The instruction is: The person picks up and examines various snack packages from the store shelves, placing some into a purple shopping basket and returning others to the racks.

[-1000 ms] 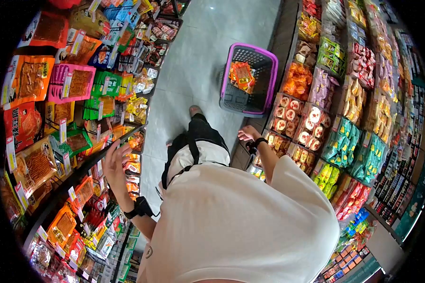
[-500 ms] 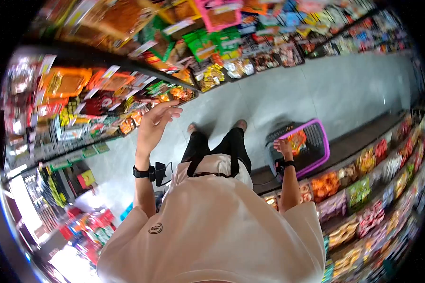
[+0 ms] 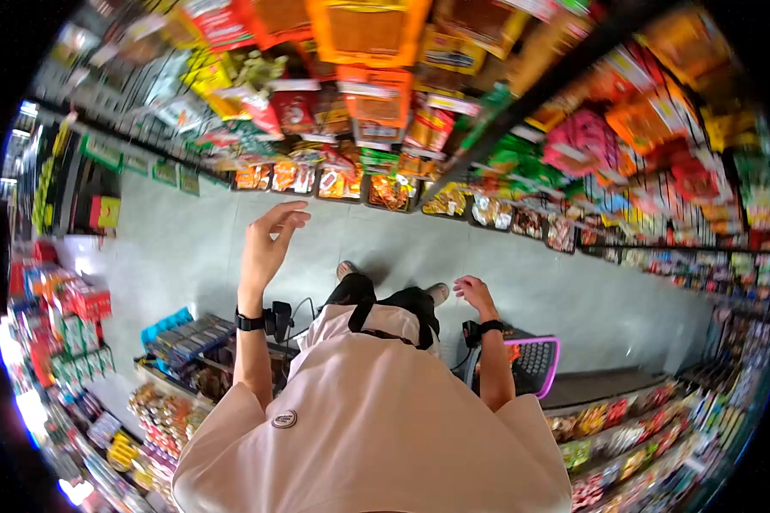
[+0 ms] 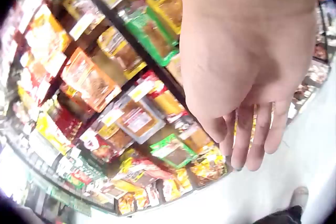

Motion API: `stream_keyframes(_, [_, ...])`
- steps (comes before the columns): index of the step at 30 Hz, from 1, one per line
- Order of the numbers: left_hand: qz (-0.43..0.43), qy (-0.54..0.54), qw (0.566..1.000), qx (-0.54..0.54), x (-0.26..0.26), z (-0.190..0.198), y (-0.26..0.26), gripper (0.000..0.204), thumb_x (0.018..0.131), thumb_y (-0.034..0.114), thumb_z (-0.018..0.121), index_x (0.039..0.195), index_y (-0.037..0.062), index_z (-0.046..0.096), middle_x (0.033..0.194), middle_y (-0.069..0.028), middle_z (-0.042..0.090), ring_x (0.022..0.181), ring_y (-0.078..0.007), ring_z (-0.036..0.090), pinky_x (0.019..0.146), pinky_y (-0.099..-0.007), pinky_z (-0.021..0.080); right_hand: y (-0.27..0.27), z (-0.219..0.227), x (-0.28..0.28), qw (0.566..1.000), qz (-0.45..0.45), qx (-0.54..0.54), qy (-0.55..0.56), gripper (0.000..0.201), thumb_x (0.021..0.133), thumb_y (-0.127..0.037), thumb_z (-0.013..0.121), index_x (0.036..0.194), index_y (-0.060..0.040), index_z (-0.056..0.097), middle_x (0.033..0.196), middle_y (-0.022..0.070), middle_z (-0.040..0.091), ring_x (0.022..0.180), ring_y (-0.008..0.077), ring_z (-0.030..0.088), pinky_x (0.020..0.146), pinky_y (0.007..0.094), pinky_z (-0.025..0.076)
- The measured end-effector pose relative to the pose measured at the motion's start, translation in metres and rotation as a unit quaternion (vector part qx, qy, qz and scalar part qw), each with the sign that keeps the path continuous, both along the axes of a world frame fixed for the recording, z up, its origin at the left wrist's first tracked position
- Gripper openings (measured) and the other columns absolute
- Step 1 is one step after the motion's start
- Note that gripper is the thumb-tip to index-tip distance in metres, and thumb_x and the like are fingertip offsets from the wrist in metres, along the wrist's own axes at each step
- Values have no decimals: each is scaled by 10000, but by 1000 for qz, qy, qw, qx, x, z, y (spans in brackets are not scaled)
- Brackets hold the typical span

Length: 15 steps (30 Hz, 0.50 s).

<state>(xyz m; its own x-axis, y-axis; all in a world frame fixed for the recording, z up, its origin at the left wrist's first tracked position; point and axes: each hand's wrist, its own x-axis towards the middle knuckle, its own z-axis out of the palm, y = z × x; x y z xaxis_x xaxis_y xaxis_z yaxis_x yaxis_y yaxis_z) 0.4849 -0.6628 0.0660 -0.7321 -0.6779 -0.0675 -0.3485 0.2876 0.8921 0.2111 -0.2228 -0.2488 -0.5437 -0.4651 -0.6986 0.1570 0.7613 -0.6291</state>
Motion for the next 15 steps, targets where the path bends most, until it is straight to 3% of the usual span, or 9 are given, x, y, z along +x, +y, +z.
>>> stream_keyframes(3, [61,9,998,-16,57,-1,-48,254,1042,75,584,1259,43,712,1047,-115,799,941,-185,756,860,-329,590,-109,32,2,992,117,-10,56,279,1036,-215,536,1162,-48,721,1008,70,787,846,180,751,761,322,566])
stream_keyframes(5, [94,8,995,-19,91,-1,-71,247,1046,83,581,1251,39,714,1040,-118,799,936,-189,756,853,-330,592,-178,52,6,961,230,-47,149,245,1040,-177,552,1164,-40,713,1007,81,784,871,179,749,778,327,572])
stream_keyframes(9, [164,16,986,-20,141,1,-98,242,1052,108,588,1244,34,716,1028,-125,798,929,-199,756,840,-333,594,-313,105,31,949,252,-117,146,250,1015,-207,577,1101,-15,711,960,131,779,871,252,761,791,363,580])
stream_keyframes(15, [260,4,965,-25,193,-6,-118,242,1060,142,589,1240,43,717,1011,-143,795,946,-228,776,820,-336,595,-492,151,85,881,363,-251,170,202,1015,-152,605,1115,-12,709,1026,157,784,969,294,760,836,381,592])
